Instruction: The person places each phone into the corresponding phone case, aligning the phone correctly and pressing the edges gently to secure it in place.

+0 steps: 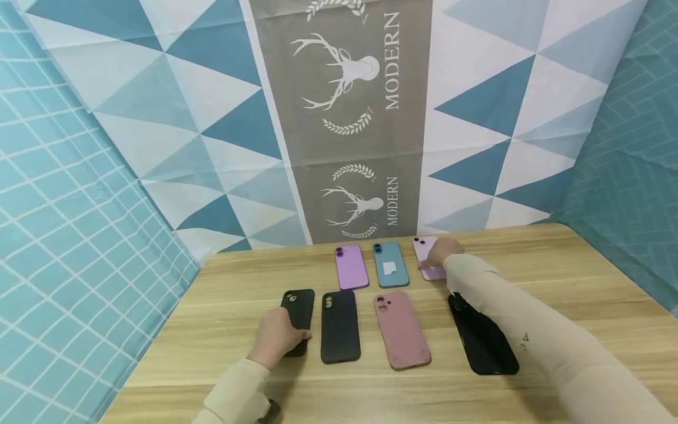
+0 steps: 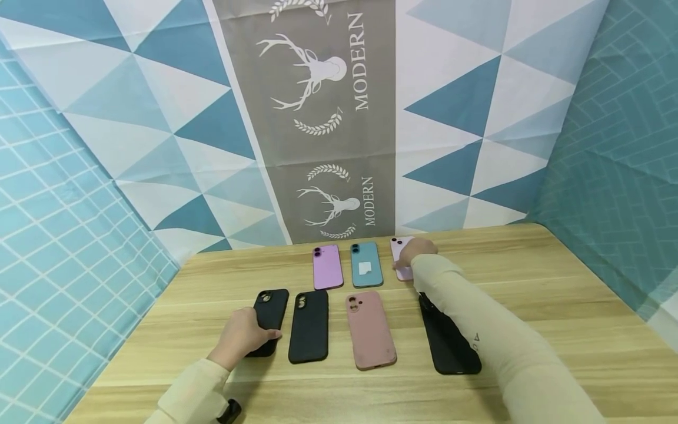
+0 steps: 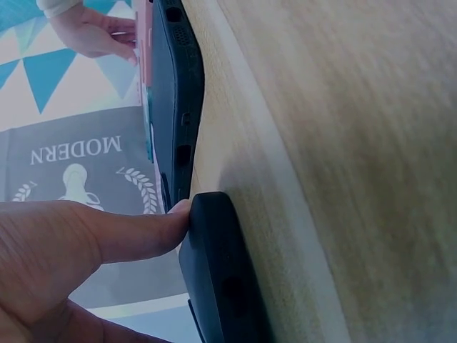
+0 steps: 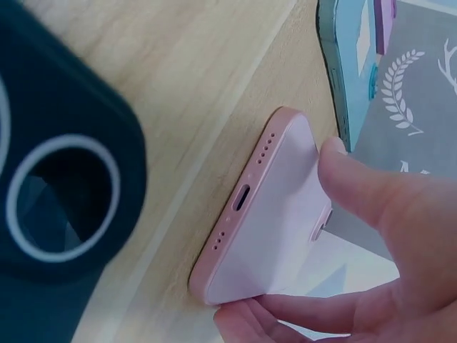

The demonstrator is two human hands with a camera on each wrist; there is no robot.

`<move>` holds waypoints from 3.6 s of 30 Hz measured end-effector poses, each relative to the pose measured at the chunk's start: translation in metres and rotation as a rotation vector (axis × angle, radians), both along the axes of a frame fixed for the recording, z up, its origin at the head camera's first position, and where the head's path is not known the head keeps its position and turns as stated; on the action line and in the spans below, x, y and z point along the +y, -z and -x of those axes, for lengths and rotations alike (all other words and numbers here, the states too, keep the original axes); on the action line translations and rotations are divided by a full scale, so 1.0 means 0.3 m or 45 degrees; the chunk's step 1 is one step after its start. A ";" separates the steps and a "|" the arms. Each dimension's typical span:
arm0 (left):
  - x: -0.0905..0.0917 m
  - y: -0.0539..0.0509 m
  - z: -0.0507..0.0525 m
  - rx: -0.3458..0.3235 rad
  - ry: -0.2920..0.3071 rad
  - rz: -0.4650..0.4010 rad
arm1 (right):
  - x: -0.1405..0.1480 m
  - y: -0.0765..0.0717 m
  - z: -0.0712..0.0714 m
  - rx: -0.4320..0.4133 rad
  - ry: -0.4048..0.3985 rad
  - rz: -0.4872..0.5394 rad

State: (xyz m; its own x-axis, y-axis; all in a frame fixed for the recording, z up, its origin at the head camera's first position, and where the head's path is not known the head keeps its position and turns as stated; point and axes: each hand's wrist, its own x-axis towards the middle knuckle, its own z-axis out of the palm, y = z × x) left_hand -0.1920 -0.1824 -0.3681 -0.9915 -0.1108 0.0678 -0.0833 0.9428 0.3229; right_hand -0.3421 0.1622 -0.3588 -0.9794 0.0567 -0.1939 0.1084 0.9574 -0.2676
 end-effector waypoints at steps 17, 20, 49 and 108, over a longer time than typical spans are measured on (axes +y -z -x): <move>0.006 -0.003 0.001 0.007 -0.014 0.013 | 0.022 -0.003 0.026 -0.150 0.042 0.123; 0.006 -0.002 0.002 0.000 -0.024 0.011 | 0.023 -0.001 0.017 -0.144 0.062 0.134; -0.002 -0.011 0.014 -0.046 -0.022 0.046 | 0.084 0.034 0.010 -0.013 0.121 0.375; -0.125 -0.040 0.037 -0.370 -0.057 -0.862 | 0.175 0.007 -0.009 -0.329 0.340 1.179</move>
